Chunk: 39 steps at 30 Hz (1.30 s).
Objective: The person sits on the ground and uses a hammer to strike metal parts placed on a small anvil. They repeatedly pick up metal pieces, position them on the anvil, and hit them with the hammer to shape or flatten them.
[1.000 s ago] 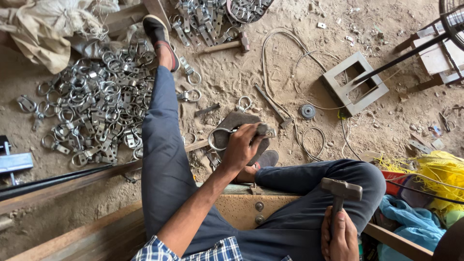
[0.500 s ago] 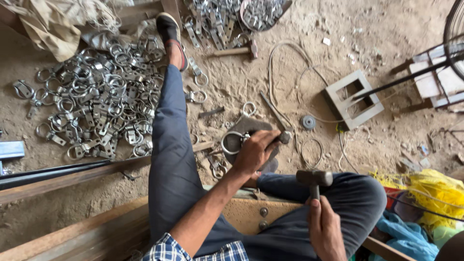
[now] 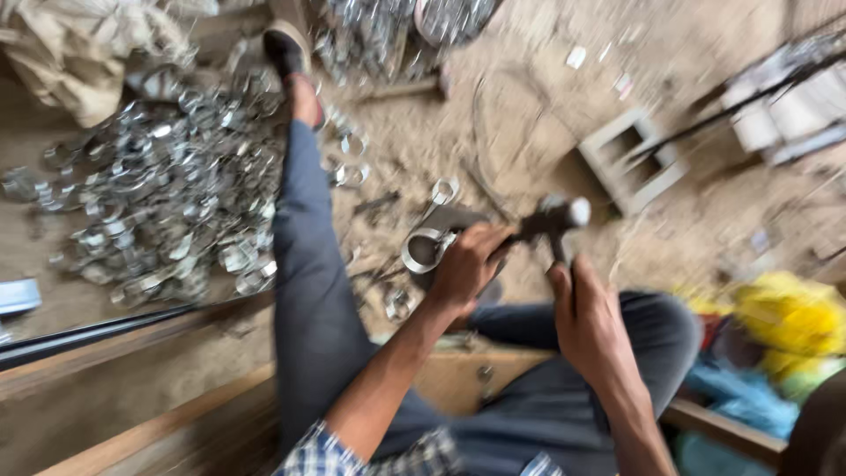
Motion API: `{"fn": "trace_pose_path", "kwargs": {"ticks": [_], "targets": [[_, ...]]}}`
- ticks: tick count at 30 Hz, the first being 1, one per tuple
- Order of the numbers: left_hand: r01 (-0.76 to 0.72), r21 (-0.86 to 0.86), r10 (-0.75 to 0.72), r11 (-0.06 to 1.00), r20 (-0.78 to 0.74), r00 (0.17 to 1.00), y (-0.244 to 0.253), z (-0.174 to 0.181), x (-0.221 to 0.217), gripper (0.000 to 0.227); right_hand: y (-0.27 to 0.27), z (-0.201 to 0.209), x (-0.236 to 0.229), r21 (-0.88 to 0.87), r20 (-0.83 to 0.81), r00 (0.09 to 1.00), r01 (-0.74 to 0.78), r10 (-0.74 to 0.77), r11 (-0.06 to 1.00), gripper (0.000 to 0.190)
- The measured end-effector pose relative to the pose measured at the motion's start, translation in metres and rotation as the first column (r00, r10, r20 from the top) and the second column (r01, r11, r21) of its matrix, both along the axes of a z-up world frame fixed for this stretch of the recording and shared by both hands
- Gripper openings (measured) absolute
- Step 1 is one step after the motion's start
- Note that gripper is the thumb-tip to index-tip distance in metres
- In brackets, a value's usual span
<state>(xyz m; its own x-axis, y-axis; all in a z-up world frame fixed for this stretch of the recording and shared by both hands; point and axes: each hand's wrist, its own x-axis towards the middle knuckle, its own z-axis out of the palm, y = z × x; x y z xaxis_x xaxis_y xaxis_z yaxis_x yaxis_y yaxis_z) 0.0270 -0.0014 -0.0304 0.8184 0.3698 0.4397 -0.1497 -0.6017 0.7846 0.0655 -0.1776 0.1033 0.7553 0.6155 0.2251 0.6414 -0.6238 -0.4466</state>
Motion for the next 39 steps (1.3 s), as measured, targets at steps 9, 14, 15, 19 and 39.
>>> {"fn": "trace_pose_path", "kwargs": {"ticks": [9, 14, 15, 19, 39], "targets": [[-0.002, -0.235, 0.008, 0.972, 0.024, 1.0, 0.004, -0.009, 0.001, 0.024, -0.056, -0.004, -0.01, 0.127, -0.944, 0.313, 0.633, -0.101, 0.764, 0.039], [-0.156, -0.524, 0.179, 0.838, -0.007, 0.984, 0.025, -0.006, -0.027, 0.029, -0.074, -0.056, 0.002, 0.101, -0.955, 0.272, 0.678, -0.121, 0.728, 0.025], [-0.216, -0.576, 0.177, 0.788, -0.124, 0.976, 0.036, -0.007, -0.036, 0.032, -0.072, -0.068, 0.007, 0.139, -0.957, 0.278, 0.687, -0.082, 0.713, 0.024], [-0.155, -0.498, 0.202, 0.853, 0.043, 0.978, 0.08, -0.018, -0.083, 0.042, -0.048, -0.09, 0.027, 0.163, -0.949, 0.301, 0.718, -0.091, 0.676, 0.015], [-0.332, -0.697, 0.175, 0.636, -0.29, 0.941, 0.091, -0.083, -0.073, 0.041, -0.014, -0.12, 0.022, 0.225, -0.953, 0.272, 0.356, 0.13, 0.907, 0.036]]}}
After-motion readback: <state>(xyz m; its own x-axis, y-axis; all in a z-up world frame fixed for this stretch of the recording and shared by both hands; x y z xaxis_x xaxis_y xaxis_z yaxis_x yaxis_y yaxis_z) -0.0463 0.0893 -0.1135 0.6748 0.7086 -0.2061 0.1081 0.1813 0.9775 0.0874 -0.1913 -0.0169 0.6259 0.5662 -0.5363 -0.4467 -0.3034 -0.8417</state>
